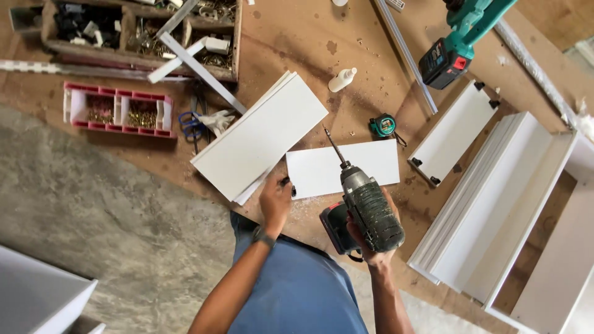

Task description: Marking positions on white panels and using a power drill to screw in metal hardware brackets.

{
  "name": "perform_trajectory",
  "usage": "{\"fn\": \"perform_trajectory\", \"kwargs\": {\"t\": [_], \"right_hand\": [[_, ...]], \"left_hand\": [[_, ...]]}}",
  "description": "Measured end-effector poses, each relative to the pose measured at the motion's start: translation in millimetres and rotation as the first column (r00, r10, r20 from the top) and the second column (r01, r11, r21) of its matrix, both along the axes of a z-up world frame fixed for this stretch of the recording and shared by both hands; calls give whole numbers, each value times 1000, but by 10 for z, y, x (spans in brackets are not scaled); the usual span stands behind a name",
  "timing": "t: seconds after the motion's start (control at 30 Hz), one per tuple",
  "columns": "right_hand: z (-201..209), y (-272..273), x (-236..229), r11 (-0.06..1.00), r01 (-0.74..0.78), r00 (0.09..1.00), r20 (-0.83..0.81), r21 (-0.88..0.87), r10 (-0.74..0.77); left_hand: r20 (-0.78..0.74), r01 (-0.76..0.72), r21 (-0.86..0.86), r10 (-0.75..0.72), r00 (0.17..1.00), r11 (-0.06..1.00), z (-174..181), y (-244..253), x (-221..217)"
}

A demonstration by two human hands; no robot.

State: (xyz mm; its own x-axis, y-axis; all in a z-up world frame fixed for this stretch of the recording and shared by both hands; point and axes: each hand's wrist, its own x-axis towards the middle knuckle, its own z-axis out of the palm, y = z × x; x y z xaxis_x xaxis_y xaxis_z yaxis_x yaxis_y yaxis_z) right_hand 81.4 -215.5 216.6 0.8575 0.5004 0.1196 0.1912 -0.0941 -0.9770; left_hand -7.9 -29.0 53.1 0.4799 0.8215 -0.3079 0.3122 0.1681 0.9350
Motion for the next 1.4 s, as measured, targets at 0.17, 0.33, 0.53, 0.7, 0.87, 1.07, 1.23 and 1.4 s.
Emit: {"fn": "perform_trajectory", "kwargs": {"t": [0.17, 0.33, 0.53, 0.7, 0.87, 1.07, 1.23, 1.4], "right_hand": [[-73, -585, 80, 984, -105, 973, 191, -145, 132], [-165, -972, 116, 986, -156, 985, 72, -57, 160], [-22, -876, 75, 987, -160, 987, -36, -28, 159], [-74, -780, 122, 973, -206, 977, 27, -101, 210], [-125, -683, 171, 938, -150, 982, 66, -313, 179], [47, -216, 245, 796, -166, 959, -283, -582, -8], [169, 128, 276, 736, -344, 937, -260, -584, 232], [226, 400, 358, 638, -301, 948, -151, -708, 280]], "left_hand": [[22, -160, 357, 162, 986, 920, -374, -254, 409], [-27, -218, 358, 244, 969, 908, -470, -384, 361], [-37, -319, 442, 373, 927, 838, -715, -397, 513], [-116, -308, 421, 388, 914, 853, -298, -419, 503], [-109, -304, 408, 377, 920, 861, -633, -530, 527], [-101, -345, 460, 434, 895, 818, -552, -499, 584], [-103, -362, 385, 430, 897, 849, -510, -479, 547], [-85, -373, 408, 441, 893, 834, -618, -500, 576]]}}
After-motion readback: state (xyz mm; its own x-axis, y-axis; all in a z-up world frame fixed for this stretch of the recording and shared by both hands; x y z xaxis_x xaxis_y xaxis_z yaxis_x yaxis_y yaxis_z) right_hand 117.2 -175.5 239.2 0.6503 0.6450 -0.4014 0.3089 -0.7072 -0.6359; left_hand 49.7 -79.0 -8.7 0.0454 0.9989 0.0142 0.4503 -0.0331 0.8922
